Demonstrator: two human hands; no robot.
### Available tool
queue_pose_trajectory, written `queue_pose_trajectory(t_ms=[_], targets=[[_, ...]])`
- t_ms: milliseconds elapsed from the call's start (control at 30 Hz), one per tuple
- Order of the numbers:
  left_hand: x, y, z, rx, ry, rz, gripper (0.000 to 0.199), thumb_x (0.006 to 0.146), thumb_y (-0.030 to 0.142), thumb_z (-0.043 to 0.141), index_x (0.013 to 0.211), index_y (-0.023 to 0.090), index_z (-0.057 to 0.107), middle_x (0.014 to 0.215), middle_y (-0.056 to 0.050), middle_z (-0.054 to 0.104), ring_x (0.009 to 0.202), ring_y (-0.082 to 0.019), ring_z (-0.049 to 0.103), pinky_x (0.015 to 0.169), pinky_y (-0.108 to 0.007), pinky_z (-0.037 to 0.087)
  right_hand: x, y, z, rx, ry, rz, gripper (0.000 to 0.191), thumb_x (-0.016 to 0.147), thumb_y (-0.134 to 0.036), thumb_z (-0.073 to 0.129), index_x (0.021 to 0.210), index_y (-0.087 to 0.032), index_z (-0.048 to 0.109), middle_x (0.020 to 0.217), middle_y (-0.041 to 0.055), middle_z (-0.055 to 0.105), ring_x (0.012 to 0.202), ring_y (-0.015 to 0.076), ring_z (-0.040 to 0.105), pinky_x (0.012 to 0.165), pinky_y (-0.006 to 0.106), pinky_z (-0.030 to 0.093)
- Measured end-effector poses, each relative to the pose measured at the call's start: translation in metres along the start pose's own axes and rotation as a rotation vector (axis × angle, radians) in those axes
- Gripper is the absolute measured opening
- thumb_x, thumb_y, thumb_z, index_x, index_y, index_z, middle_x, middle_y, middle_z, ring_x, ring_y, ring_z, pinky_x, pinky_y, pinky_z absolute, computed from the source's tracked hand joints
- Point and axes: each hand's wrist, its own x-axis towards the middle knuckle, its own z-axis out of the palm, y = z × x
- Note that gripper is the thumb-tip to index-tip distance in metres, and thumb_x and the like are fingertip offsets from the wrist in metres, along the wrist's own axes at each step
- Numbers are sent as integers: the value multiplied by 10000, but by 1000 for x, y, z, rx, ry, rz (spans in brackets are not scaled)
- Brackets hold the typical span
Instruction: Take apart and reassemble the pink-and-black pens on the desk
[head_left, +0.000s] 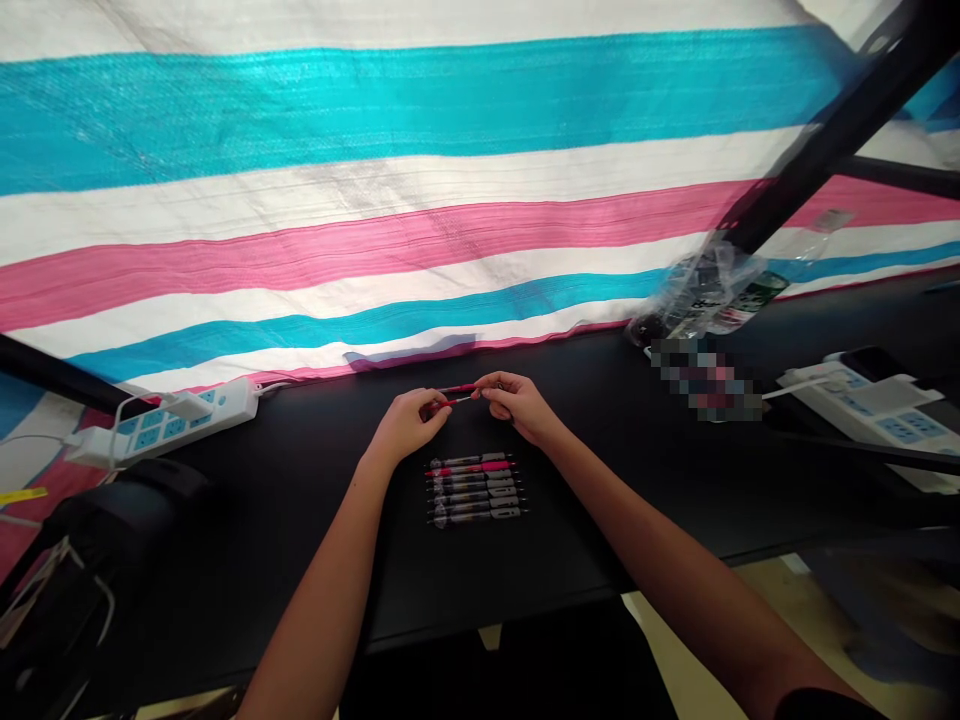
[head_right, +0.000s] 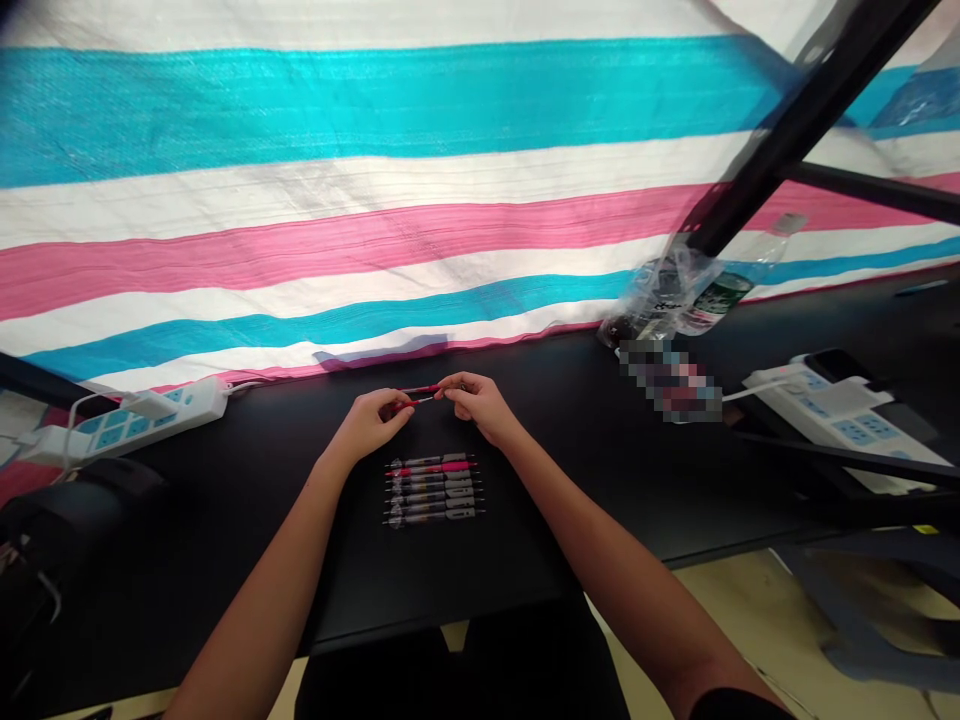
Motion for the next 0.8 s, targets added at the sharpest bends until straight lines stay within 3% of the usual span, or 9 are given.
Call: queue_pose_trajectory(t_ms=[333,500,800], targets=[[1,4,-3,-43,12,-37,161,917,335,642,939,197,721,816,-19,712,690,-154,598,678,-272,441,0,3,1,-7,-15,30,294,712,-346,811,947,-189,728,810,14,674,464,38,329,444,259,228],[2,1,-2,-51,27,8,112,906,303,660,898,192,677,858,-21,699,754,-159,606,721,-277,455,0,1,3,15,-2,31,300,669,-344,859,778,-188,626,769,-12,650,444,27,325,437,245,226],[2,-3,0,-53,54,22,105,890,273,676,855,192,618,831,-6,659,757,-161,593,718,-285,458,-2,-2,3,-5,-44,29,309,665,-343,865,789,-175,637,929,45,729,445,19,346,432,243,220]])
